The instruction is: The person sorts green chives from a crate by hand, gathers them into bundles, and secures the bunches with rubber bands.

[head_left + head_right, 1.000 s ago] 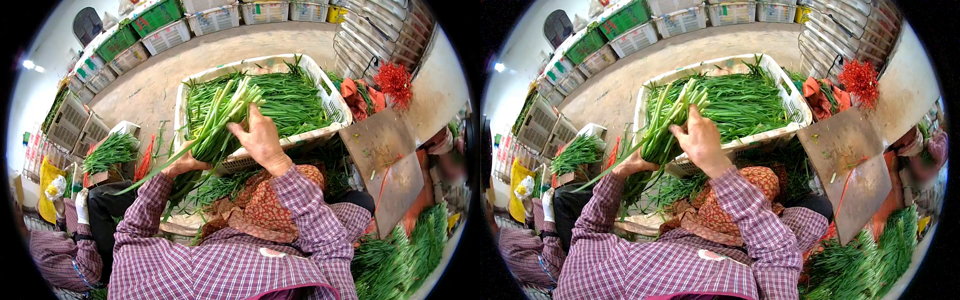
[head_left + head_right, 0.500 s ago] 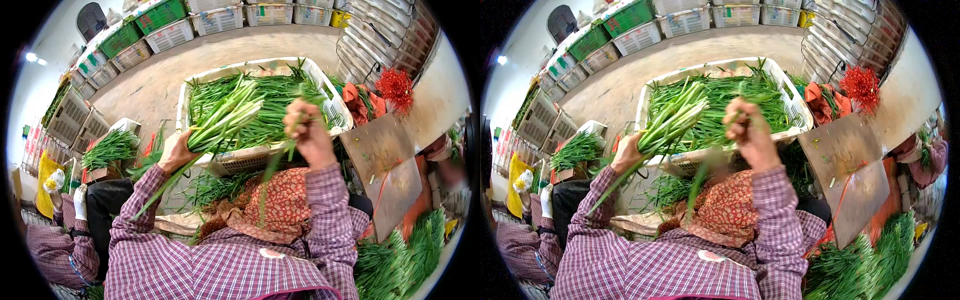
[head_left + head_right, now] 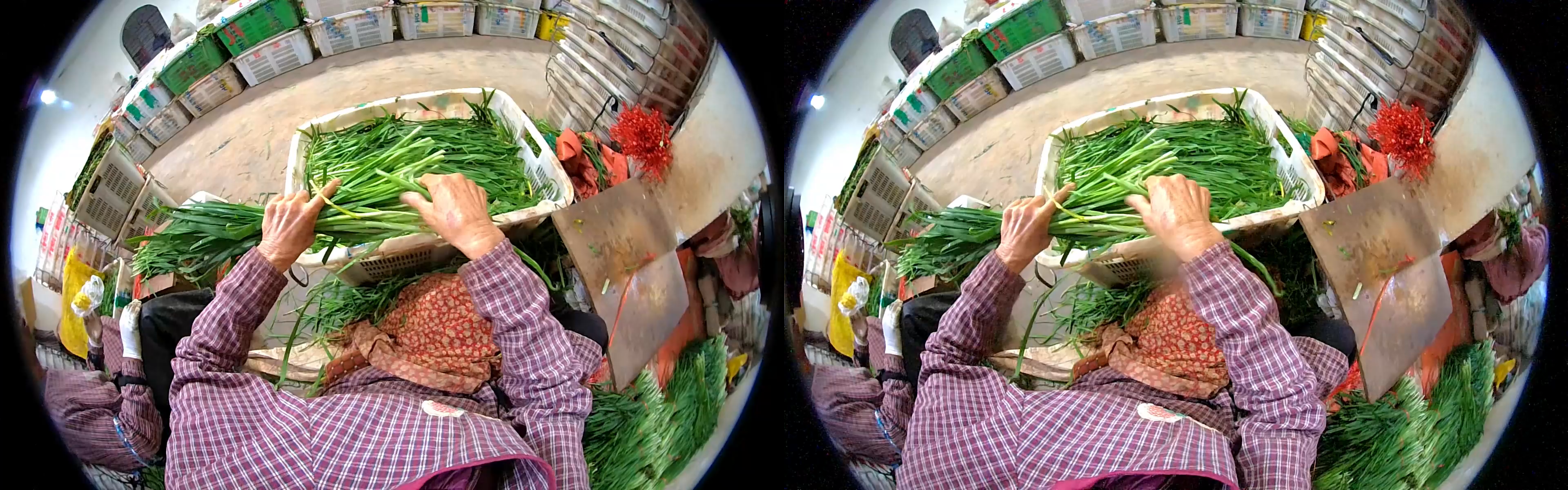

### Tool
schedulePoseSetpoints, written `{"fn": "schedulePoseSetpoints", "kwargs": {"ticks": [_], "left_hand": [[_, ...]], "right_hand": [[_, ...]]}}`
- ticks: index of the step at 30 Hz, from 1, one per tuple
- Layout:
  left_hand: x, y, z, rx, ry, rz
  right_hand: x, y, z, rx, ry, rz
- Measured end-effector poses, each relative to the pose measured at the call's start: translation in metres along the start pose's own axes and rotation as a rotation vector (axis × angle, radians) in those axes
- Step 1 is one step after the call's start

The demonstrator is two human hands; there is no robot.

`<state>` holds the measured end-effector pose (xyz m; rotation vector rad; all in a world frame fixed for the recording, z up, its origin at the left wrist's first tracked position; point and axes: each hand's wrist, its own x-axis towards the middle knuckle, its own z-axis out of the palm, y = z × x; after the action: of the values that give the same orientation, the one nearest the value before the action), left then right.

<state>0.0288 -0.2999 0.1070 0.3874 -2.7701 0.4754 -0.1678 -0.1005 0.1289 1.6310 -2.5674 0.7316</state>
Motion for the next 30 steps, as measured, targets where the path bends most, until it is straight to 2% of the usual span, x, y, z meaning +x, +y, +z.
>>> {"fn": "schedulePoseSetpoints", "kwargs": {"ticks": [1,5,7,9,11,13,15,18,21,23,25,26,30], "left_hand": [[0.001,0.000,-0.001,0.003,-0.001,-0.005],[-0.002,-0.007,0.006,0.018,-0.002,-0.048],[-0.004,-0.012,0.006,0.044,-0.019,-0.077],[-0.003,-0.012,0.009,0.048,-0.028,-0.085],[0.000,-0.008,0.009,0.050,-0.036,-0.085],[0.005,0.000,0.008,0.072,-0.073,-0.055],[0.008,0.007,0.005,0.044,-0.004,-0.003],[0.012,0.013,0.003,0.038,-0.042,0.014],[0.015,0.017,0.002,0.053,0.022,0.035],[0.017,0.017,-0.002,0.038,-0.048,0.002],[0.019,0.016,-0.004,-0.017,-0.128,-0.066],[0.018,0.015,-0.003,-0.049,-0.143,-0.085],[0.014,-0.002,0.011,-0.114,-0.209,-0.159]], "right_hand": [[0.001,0.005,0.009,0.002,-0.001,-0.005],[-0.007,0.060,0.020,-0.100,0.463,0.029],[-0.019,0.066,-0.006,-0.090,0.497,0.037],[-0.023,0.051,-0.013,-0.023,0.470,-0.008],[-0.019,0.015,-0.010,0.367,0.232,0.038],[-0.011,-0.017,0.011,0.432,0.228,-0.037],[-0.004,-0.042,0.026,0.369,0.205,-0.082],[0.003,-0.057,0.045,0.161,0.198,-0.097],[0.005,-0.055,0.047,0.169,0.242,-0.105],[0.010,-0.045,0.049,0.430,0.288,-0.133],[0.007,-0.052,0.032,1.197,0.116,0.080],[0.002,-0.052,0.013,1.200,0.066,0.105],[-0.016,-0.035,-0.034,1.279,0.235,0.033]]}}
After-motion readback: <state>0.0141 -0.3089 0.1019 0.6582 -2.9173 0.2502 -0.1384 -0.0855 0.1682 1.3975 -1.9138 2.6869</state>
